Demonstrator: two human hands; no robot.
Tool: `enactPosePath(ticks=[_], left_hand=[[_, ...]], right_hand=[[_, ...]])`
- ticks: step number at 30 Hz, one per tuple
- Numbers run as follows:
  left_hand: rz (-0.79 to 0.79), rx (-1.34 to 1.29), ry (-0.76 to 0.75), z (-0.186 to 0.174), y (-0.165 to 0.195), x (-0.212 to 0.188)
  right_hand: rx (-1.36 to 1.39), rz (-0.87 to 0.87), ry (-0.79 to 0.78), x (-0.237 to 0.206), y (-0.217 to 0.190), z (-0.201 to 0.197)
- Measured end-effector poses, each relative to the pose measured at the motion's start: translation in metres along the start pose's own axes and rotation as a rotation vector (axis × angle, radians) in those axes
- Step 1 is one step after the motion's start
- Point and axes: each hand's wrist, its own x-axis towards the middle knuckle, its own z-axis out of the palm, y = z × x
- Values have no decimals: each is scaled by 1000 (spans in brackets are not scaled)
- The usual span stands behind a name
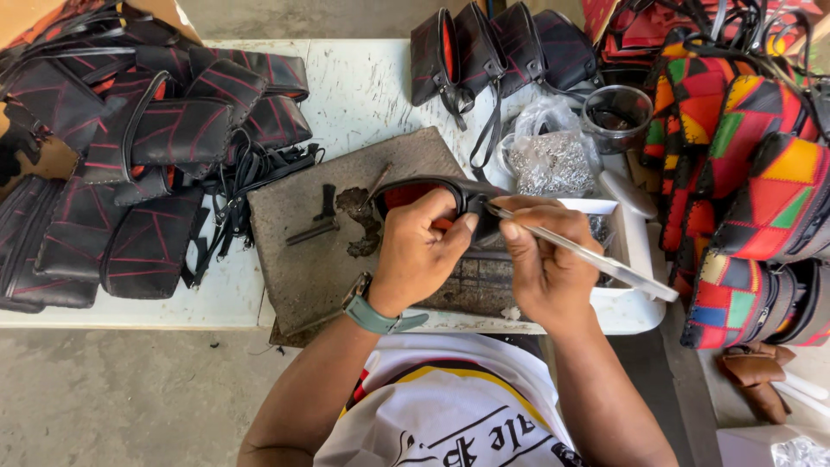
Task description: The person picks up small black fabric pouches one at a time, threads and attaches black straps to them, and uses a hammer on a stone slab to set fasteners on the pouches. Finished pouches are placed into a cardboard box on the workbench.
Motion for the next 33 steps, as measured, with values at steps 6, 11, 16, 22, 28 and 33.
enactPosePath(ticks=[6,11,16,22,28,33], left_hand=[[-51,13,9,4,-5,-2],[-86,47,-53,0,-7,-9],[-88,127,-147,0,-11,-9],[-76,135,-105,3,-26,-1],[-47,225,-76,-4,-40,-2],[-138,128,-57,-4,-42,-5]], right_hand=[[-174,-91,-47,7,-3,1],[-84,33,-80,3,0,-3],[342,511,-81,14,12,-18],[321,636,-200,18,24,-25],[250,220,55,14,8,-37],[-181,549,-237,27,-3,-29]])
